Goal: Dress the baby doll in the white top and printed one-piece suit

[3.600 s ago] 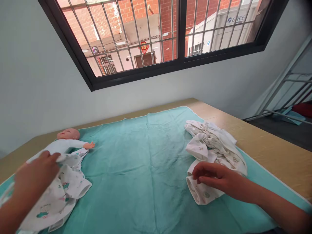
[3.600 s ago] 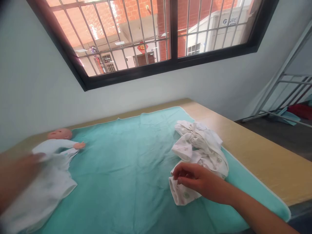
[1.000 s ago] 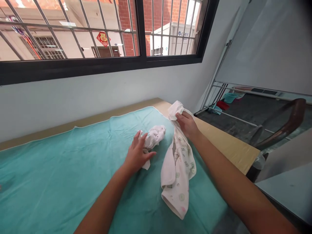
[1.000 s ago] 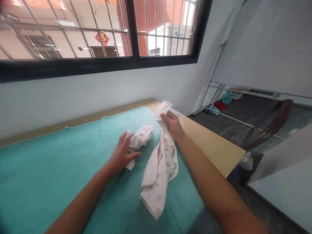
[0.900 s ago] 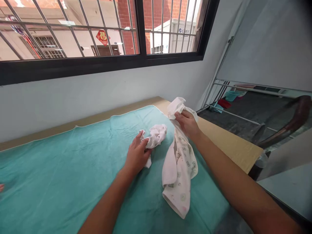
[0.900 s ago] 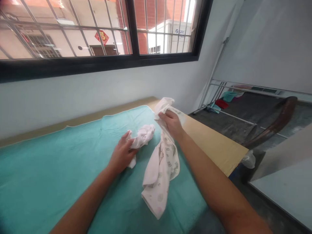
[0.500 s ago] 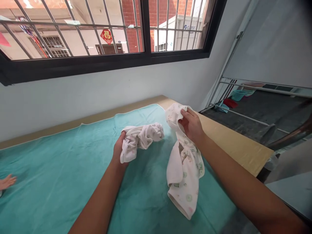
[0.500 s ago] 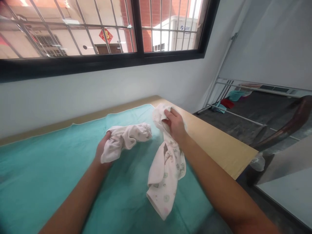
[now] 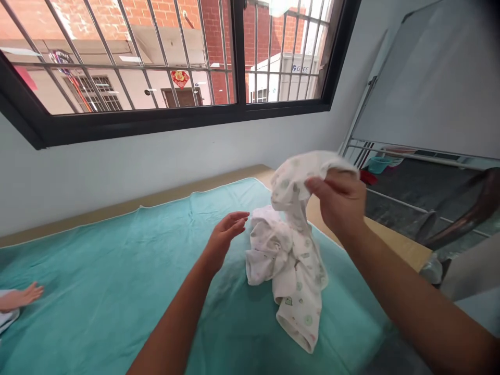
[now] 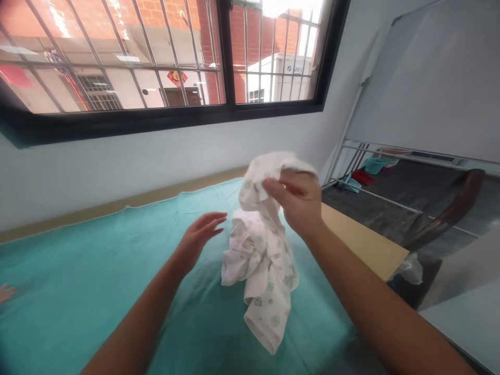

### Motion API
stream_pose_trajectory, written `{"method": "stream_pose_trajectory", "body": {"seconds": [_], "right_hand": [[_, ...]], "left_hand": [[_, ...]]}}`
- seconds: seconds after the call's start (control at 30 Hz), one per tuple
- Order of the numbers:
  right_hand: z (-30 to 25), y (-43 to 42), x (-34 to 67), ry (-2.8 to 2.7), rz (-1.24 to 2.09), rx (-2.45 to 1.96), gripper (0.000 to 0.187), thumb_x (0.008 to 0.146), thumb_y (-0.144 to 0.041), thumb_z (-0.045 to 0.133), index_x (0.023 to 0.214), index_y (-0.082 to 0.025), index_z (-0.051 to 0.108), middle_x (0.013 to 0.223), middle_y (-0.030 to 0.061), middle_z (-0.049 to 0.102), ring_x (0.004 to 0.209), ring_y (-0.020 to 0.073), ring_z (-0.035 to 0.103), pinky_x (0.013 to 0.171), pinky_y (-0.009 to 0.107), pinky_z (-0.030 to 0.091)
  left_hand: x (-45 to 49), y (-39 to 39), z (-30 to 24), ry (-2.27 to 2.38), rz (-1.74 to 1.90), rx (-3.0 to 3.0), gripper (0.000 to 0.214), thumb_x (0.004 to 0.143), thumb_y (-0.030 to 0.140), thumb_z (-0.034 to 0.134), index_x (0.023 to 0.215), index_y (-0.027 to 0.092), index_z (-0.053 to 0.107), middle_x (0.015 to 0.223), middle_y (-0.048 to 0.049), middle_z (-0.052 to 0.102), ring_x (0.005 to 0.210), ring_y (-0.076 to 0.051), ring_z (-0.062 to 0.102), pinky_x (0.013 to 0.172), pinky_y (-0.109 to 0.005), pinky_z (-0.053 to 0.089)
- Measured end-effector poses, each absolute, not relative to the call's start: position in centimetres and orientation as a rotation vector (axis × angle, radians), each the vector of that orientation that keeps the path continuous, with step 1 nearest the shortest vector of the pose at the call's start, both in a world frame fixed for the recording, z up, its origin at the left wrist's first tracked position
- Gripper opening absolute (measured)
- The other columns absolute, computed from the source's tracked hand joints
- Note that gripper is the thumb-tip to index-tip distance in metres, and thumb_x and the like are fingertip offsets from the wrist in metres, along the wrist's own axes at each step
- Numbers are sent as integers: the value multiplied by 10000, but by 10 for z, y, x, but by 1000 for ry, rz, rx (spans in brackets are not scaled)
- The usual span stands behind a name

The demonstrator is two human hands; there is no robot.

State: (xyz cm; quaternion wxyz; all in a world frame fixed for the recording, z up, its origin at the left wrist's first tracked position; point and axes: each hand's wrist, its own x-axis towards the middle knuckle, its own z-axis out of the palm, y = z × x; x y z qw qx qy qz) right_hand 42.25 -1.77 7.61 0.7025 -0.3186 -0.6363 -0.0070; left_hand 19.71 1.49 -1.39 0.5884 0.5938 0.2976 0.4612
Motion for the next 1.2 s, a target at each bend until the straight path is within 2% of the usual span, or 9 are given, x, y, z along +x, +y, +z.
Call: {"method": "stream_pose_trajectory", "body": {"seconds": [0.27, 0.37, 0.47, 0.7, 0.83, 0.97, 1.07, 1.13, 1.2], "right_hand": [[200, -30, 320, -1529, -640, -538, 269, 943, -350, 536, 701, -241, 584, 701, 19, 512, 776, 201, 532, 784, 348, 439], [220, -8, 276, -1578, -839, -458, 225, 958, -292, 493, 803, -191, 621, 784, 51, 536, 856, 201, 504, 838, 348, 417], [230, 15, 244, -1564, -901, -519, 113, 912, -175, 505, 861, -169, 606, 817, 56, 516, 857, 191, 460, 838, 333, 407], [189, 38, 247, -1433, -460, -665, 226, 949, -389, 495, 805, -218, 533, 839, 22, 417, 879, 197, 473, 832, 359, 431], [143, 12, 263, -1457, -158, -823, 275, 859, -392, 632, 673, -211, 541, 719, -6, 408, 706, 159, 457, 670, 297, 399], [125, -42, 281, -1627, 166, -953, 384, 883, -431, 593, 580, -202, 534, 549, -28, 378, 547, 126, 399, 512, 269, 312], [125, -77, 291, -1715, 144, -1004, 246, 852, -485, 629, 884, -247, 683, 598, -30, 508, 531, 132, 456, 492, 268, 332], [121, -85, 290, -1718, 54, -1009, 528, 775, -501, 713, 1243, -288, 591, 787, 0, 625, 649, 170, 557, 558, 283, 408], [104, -78, 281, -1867, 66, -980, 795, 711, -521, 762, 1408, -304, 448, 1078, 60, 645, 887, 235, 609, 690, 327, 472]], "left_hand": [[174, -32, 73, 411, 1244, 1499, 516, 882, 510, 562, 1341, 288, 483, 1462, -100, 438, 1244, -317, 521, 948, -482, 488], [164, -47, 95, 673, 1351, 1698, 619, 798, 378, 679, 1363, 271, 449, 1381, -102, 513, 1178, -312, 553, 937, -454, 481], [136, -44, 103, 1168, 1405, 1844, 439, 758, 186, 611, 1195, 221, 590, 1132, -66, 664, 1024, -275, 609, 860, -393, 488], [19, -47, 104, 1992, 1193, 1873, 420, 753, 145, 419, 1054, 261, 689, 853, 4, 715, 773, -210, 630, 648, -271, 422], [-21, -79, 113, 2336, 1091, 1971, 345, 807, 203, 428, 1016, 281, 692, 908, -10, 714, 863, -236, 631, 706, -297, 424], [-26, -130, 139, 2535, 1536, 2061, 272, 825, 215, 459, 1026, 235, 641, 1088, -46, 643, 974, -234, 604, 800, -322, 443], [-17, -162, 162, 2629, 1593, 1998, 250, 796, 191, 496, 999, 260, 625, 1026, -8, 645, 926, -222, 602, 726, -308, 438], [-14, -168, 169, 2630, 1439, 1956, 254, 786, 202, 511, 998, 287, 625, 956, 20, 664, 856, -217, 611, 659, -298, 414], [-16, -158, 158, 2652, 1163, 1935, 266, 801, 233, 509, 1031, 304, 623, 971, 20, 678, 847, -227, 618, 643, -303, 395]]}}
